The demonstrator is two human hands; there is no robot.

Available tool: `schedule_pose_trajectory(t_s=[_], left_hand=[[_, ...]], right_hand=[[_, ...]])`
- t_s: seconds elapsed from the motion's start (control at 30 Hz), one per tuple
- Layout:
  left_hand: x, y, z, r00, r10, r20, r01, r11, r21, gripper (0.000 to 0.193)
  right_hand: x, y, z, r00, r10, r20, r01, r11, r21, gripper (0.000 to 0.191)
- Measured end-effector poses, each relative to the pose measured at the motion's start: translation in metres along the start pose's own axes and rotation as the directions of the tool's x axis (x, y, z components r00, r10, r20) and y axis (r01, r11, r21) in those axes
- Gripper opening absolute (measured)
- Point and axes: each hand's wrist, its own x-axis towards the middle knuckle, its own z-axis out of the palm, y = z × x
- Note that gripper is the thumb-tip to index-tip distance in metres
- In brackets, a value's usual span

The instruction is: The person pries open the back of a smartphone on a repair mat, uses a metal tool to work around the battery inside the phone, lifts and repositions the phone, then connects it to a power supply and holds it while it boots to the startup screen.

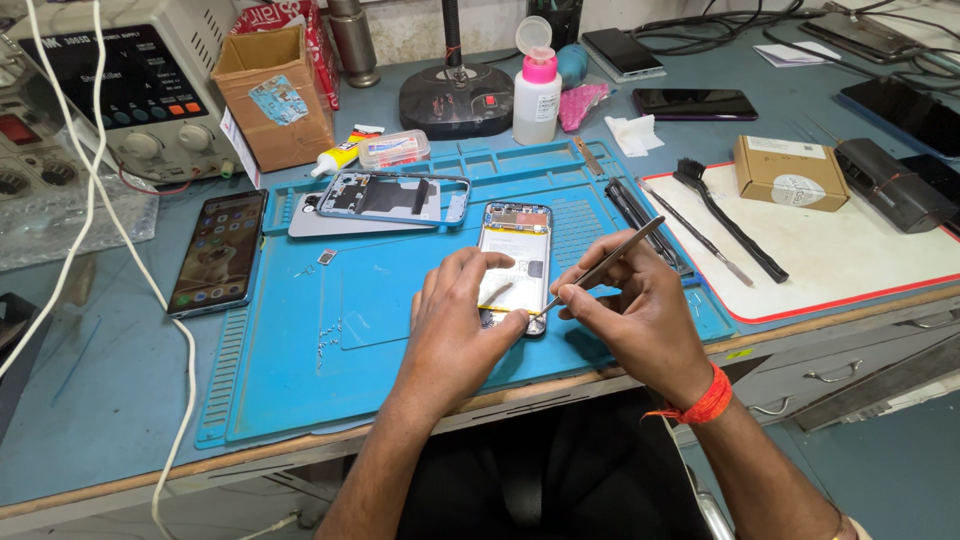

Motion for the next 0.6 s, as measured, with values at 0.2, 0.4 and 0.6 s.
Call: schedule_pose_trajectory(t_s=[0.2,0.4,0.6], left_hand=[[0.0000,-0.0008,0.0005,1.000,0.004,-0.004,-0.004,1.000,-0.003,0.056],[0.0003,-0.0008,-0.0007,1.000,0.009,-0.002,-0.009,1.000,-0.011,0.055],[0.0007,0.0001,-0.0015,1.000,-0.014,0.010,0.014,1.000,-0.008,0.056]], right_hand=[[-0.0002,0.0007,-0.0002,1.000,-0.006,0.000,0.006,1.000,-0.012,0.026],[-0.0001,-0.0006,0.0011,1.000,-0.018,-0.012,0.018,0.999,-0.030,0.027],[-0.0012,-0.0025,0.0029,1.000,-0.023,-0.013,0.022,0.999,-0.036,0.027]])
